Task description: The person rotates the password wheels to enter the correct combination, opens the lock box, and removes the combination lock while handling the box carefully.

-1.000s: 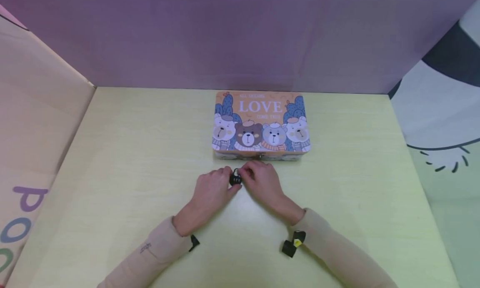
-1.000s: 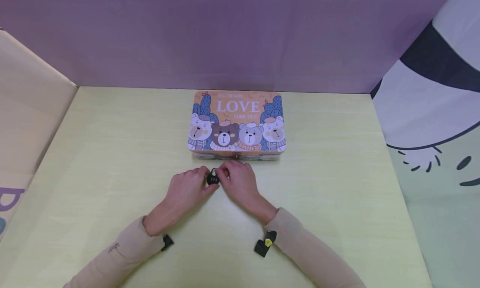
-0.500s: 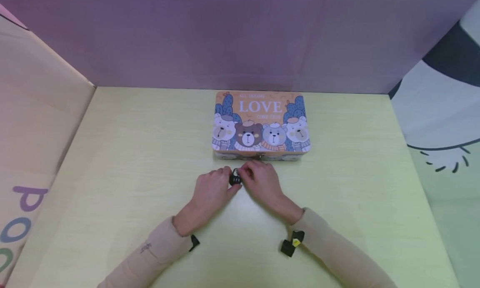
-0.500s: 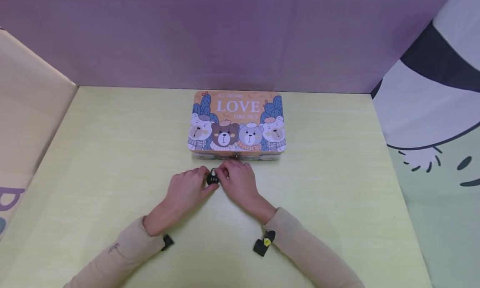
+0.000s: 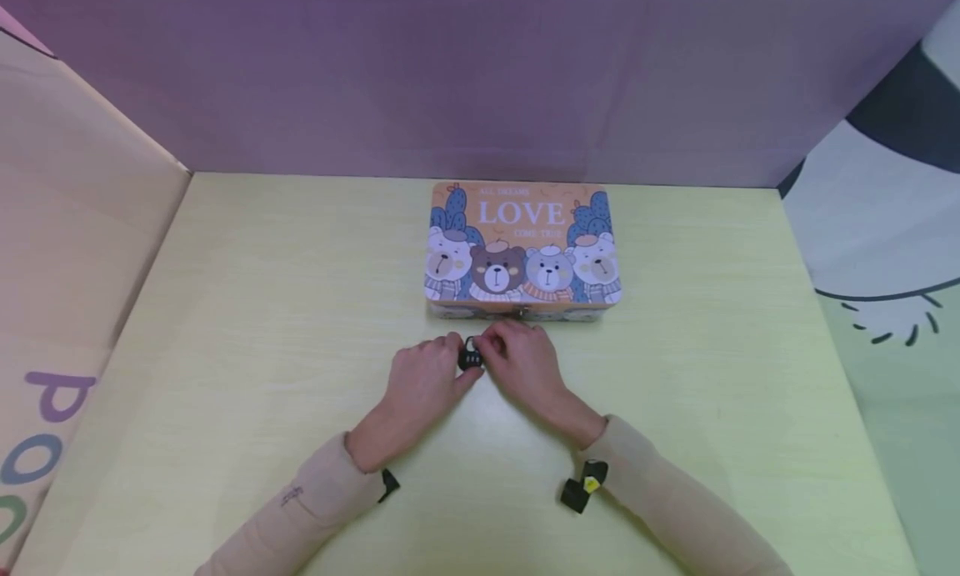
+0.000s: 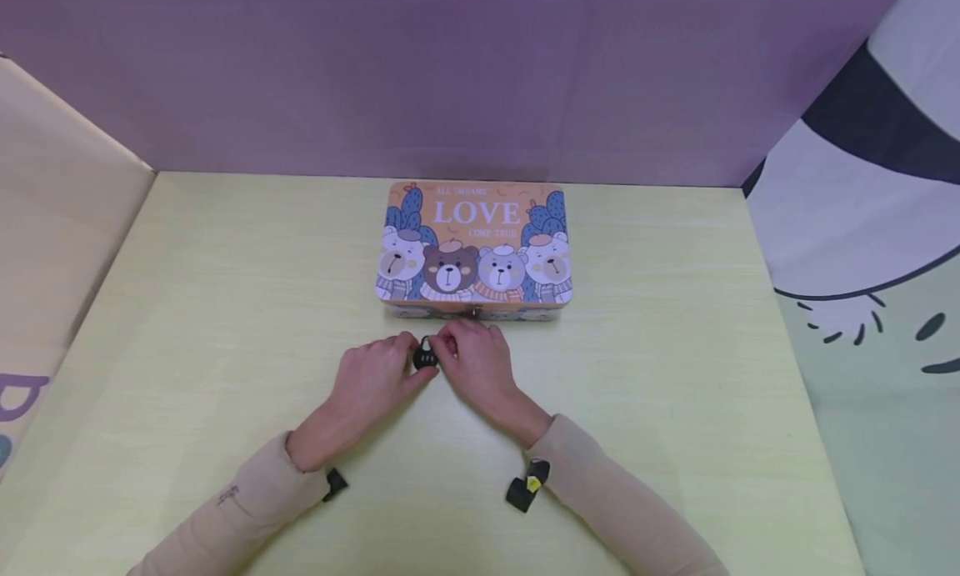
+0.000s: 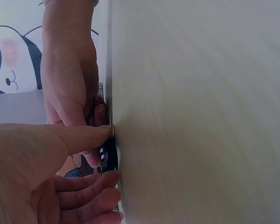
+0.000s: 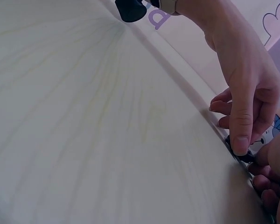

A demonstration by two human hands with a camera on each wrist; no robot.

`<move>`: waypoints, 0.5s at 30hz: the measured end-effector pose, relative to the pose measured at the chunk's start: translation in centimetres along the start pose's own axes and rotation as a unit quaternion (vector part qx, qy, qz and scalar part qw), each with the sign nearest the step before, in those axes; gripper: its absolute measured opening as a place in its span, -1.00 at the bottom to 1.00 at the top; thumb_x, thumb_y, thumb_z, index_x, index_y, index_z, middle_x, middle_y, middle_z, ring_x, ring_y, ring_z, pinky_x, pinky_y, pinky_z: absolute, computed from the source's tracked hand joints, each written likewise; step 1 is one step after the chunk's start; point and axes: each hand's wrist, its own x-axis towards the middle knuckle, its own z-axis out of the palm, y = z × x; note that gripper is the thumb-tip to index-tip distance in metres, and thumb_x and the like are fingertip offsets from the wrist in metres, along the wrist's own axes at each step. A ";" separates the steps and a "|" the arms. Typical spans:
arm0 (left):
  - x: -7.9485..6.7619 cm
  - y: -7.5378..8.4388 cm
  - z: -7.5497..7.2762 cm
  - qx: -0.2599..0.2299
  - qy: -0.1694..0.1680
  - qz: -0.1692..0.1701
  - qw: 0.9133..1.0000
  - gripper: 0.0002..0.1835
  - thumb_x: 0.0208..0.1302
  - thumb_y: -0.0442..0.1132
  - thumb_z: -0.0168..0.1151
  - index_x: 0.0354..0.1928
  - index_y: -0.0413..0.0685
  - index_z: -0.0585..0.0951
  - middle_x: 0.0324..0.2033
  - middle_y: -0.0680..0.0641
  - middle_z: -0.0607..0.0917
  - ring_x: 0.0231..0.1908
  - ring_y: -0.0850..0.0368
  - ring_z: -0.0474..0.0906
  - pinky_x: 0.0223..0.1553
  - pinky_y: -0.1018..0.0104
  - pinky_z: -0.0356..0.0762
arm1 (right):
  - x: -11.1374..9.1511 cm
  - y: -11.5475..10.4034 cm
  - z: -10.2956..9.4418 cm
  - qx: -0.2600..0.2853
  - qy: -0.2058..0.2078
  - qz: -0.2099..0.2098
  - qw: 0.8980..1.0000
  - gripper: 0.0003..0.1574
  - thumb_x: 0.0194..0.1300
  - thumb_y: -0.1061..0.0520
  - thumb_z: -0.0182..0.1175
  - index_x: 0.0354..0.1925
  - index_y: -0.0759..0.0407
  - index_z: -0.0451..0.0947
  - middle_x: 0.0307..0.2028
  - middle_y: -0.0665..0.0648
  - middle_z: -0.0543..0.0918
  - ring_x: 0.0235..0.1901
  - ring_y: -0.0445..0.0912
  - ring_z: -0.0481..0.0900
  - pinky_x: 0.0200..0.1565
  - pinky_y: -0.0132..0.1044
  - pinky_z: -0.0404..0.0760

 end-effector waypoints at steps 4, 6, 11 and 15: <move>0.0 0.0 0.0 0.000 0.000 0.001 1.000 -0.57 0.16 0.13 0.39 -0.39 -0.12 0.56 -0.62 0.02 0.56 -0.68 0.20 0.39 -0.75 0.41 0.30 | 0.0 0.0 0.0 -0.002 -0.003 0.004 1.000 -0.82 0.33 0.03 0.26 -0.36 0.08 0.66 -0.49 -0.06 0.63 -0.51 -0.17 0.47 -0.36 -0.29 0.43; 0.0 0.0 0.1 -0.001 -0.002 0.000 1.000 -0.56 0.16 0.13 0.39 -0.39 -0.12 0.56 -0.62 0.02 0.56 -0.68 0.20 0.39 -0.75 0.41 0.30 | 0.0 0.0 0.0 -0.003 -0.005 0.006 1.000 -0.82 0.33 0.02 0.26 -0.35 0.07 0.65 -0.49 -0.06 0.62 -0.50 -0.17 0.46 -0.36 -0.29 0.43; 0.0 -0.1 0.0 -0.003 -0.004 0.000 1.000 -0.56 0.17 0.13 0.38 -0.38 -0.12 0.57 -0.61 0.02 0.56 -0.68 0.20 0.38 -0.75 0.42 0.30 | 0.0 -0.1 0.0 -0.003 -0.005 0.005 1.000 -0.83 0.33 0.02 0.26 -0.36 0.07 0.65 -0.49 -0.06 0.63 -0.50 -0.17 0.47 -0.35 -0.29 0.43; 0.0 -0.1 0.0 -0.004 -0.005 -0.002 1.000 -0.57 0.17 0.12 0.38 -0.40 -0.12 0.56 -0.62 0.02 0.56 -0.68 0.20 0.38 -0.75 0.41 0.30 | 0.0 0.0 0.0 -0.003 -0.004 0.003 1.000 -0.83 0.33 0.03 0.26 -0.36 0.07 0.65 -0.49 -0.06 0.63 -0.50 -0.17 0.47 -0.35 -0.29 0.43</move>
